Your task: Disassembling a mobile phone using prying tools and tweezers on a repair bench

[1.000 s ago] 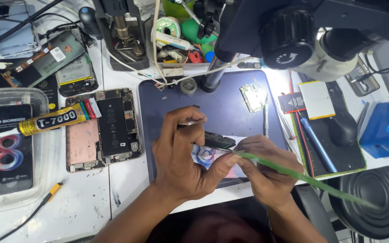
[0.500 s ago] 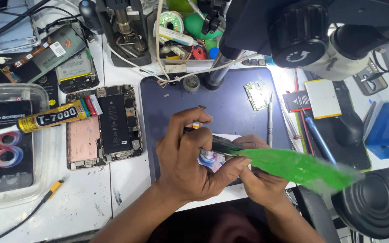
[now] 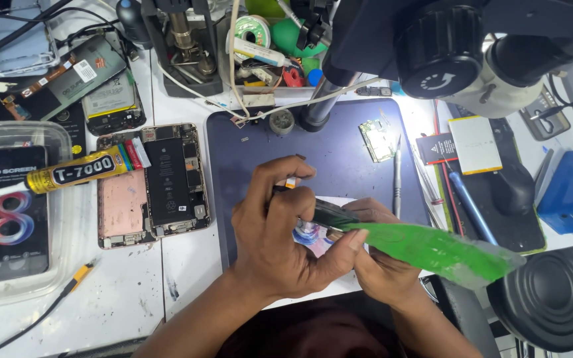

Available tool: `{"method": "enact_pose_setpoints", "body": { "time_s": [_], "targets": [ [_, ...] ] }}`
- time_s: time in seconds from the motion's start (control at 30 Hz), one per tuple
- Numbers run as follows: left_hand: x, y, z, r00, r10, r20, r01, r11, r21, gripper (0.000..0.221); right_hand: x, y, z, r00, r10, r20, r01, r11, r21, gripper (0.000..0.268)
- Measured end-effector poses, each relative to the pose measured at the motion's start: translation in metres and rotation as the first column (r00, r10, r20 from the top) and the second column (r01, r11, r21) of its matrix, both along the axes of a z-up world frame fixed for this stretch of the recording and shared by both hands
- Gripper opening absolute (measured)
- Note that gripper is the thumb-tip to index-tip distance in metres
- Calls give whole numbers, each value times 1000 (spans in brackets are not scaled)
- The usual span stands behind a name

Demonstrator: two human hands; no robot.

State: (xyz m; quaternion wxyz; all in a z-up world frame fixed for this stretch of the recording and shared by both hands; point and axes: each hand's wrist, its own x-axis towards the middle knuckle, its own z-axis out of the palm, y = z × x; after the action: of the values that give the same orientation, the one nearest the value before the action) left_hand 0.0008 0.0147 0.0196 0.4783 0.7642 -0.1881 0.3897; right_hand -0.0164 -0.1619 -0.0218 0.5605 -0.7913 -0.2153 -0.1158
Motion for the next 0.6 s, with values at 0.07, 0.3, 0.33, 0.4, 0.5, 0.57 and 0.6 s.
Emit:
{"method": "enact_pose_setpoints", "body": {
  "time_s": [0.07, 0.3, 0.33, 0.4, 0.5, 0.57, 0.6],
  "targets": [
    [1, 4, 4, 1000, -6, -30, 6, 1000, -18, 43, 3, 3, 0, 1000, -7, -4, 7, 998, -69, 21],
    [1, 6, 2, 994, -52, -99, 44, 996, -78, 42, 6, 1, -13, 993, 64, 100, -48, 988, -148, 32],
    [6, 5, 4, 995, -58, -79, 52, 996, -78, 42, 9, 0, -9, 991, 58, 121, -39, 988, -149, 32],
    [6, 6, 5, 997, -74, 27, 77, 990, -115, 39, 4, 0, -4, 997, 45, -68, -60, 971, -232, 27],
    [10, 5, 9, 993, -116, 34, 120, 974, -192, 39, 9, 7, 2, 994, 62, 92, -36, 963, -268, 30],
    [10, 10, 8, 994, -105, -8, 101, 975, -200, 42, 11, 12, 9, 992, 55, 117, -21, 960, -278, 16],
    [9, 12, 8, 994, -92, -57, 79, 975, -209, 45, 11, 15, 13, 990, 50, 135, -9, 957, -289, 5]
  ]
}}
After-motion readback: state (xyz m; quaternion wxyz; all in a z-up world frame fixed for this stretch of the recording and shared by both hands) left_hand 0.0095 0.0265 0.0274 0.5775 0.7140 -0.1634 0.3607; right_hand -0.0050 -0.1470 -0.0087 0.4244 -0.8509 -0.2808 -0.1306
